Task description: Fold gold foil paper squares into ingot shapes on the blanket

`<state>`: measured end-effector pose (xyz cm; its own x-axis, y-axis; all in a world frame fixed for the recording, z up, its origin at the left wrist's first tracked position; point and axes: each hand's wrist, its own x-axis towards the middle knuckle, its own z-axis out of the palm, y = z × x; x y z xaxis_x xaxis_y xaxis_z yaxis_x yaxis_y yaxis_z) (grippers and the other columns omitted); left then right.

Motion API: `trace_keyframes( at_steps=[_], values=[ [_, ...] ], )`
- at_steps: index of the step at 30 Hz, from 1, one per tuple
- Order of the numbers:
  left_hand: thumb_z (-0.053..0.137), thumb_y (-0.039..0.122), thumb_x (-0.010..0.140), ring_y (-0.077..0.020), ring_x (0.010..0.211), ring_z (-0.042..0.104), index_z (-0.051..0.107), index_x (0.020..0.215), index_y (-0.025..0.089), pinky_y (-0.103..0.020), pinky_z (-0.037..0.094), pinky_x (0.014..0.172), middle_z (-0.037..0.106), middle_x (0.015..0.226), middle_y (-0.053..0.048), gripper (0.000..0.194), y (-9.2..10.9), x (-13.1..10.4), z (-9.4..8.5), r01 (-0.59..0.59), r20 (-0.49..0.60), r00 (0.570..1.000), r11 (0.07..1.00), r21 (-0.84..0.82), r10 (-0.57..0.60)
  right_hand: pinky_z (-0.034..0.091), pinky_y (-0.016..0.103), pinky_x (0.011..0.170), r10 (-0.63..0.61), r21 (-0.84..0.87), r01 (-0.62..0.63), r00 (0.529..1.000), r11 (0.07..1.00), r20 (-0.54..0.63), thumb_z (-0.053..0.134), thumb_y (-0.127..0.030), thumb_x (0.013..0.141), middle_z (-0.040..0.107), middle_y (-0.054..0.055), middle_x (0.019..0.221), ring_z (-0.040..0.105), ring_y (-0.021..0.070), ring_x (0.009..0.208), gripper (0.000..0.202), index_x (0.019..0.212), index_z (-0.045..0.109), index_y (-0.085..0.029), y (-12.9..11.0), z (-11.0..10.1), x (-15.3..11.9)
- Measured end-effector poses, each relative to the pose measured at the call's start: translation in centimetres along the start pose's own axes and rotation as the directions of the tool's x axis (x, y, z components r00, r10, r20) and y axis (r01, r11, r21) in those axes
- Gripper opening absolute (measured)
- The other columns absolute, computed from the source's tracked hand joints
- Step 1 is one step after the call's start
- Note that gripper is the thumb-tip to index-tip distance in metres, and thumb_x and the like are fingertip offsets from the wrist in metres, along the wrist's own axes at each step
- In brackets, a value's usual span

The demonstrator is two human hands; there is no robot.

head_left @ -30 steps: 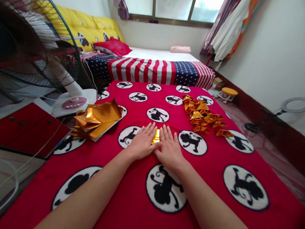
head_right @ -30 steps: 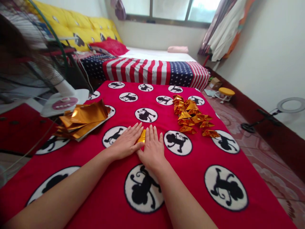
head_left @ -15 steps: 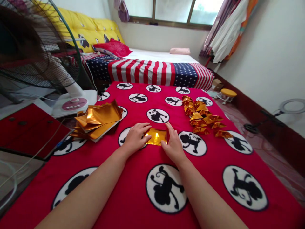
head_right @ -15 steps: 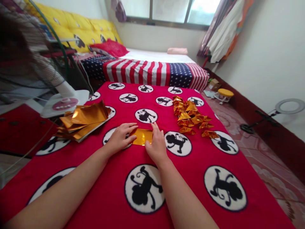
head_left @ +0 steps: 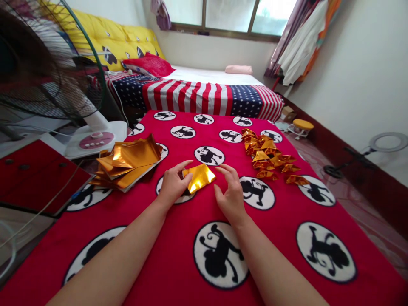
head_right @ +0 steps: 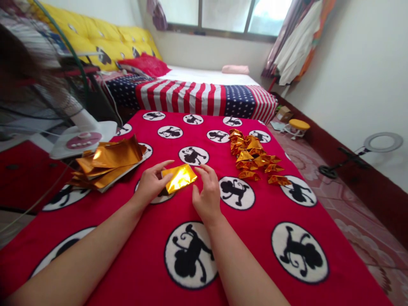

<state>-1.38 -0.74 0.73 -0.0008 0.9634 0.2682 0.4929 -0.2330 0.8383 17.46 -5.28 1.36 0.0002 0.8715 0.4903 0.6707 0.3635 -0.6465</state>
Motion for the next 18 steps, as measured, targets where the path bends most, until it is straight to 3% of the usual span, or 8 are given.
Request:
trace_keyframes(
  at_steps=[3,7,12,18],
  values=[
    [0.062,0.031,0.076,-0.009,0.049,0.05,0.065,0.123,0.016,-0.019,0.038,0.046,0.062,0.067,0.001,0.05,0.0,0.0,0.1,0.099,-0.045,0.993,0.974,-0.202,-0.11,0.045,0.034,0.102,-0.047,0.05,0.042,0.994,0.998,0.102,0.053,-0.009,0.078,0.052,0.009,0.129,0.052,0.0213,0.12,0.049,0.126,0.054,-0.021,-0.5,0.2,-0.3],
    [0.067,0.035,0.075,-0.0088,0.046,0.049,0.067,0.12,0.014,-0.018,0.038,0.042,0.064,0.066,-0.001,0.05,0.1,-0.1,0.5,0.171,-0.006,0.983,0.925,-0.34,-0.184,0.052,0.033,0.09,-0.047,0.053,0.036,0.975,0.998,0.215,0.059,-0.011,0.077,0.049,0.008,0.132,0.058,0.0212,0.109,0.053,0.128,0.053,-0.022,-0.7,0.8,-0.5],
    [0.07,0.035,0.073,-0.0114,0.057,0.059,0.068,0.116,0.013,-0.02,0.048,0.048,0.071,0.087,-0.006,0.048,0.7,-0.3,0.7,0.189,0.077,0.982,0.88,-0.436,-0.173,0.048,0.033,0.1,-0.087,0.132,0.067,0.984,0.989,0.154,0.058,-0.009,0.08,0.052,0.008,0.127,0.054,0.0195,0.117,0.042,0.12,0.059,-0.023,-0.7,0.9,-0.3],
    [0.068,0.037,0.075,-0.0152,0.061,0.064,0.059,0.127,0.013,-0.025,0.056,0.053,0.066,0.073,-0.002,0.057,1.5,-0.4,0.6,0.264,0.162,0.964,0.778,-0.569,-0.209,0.047,0.035,0.101,-0.01,0.253,-0.008,0.998,0.967,0.068,0.052,-0.011,0.083,0.059,0.007,0.114,0.057,0.0183,0.113,0.022,0.094,0.068,-0.022,-0.2,0.9,0.0]
  ],
)
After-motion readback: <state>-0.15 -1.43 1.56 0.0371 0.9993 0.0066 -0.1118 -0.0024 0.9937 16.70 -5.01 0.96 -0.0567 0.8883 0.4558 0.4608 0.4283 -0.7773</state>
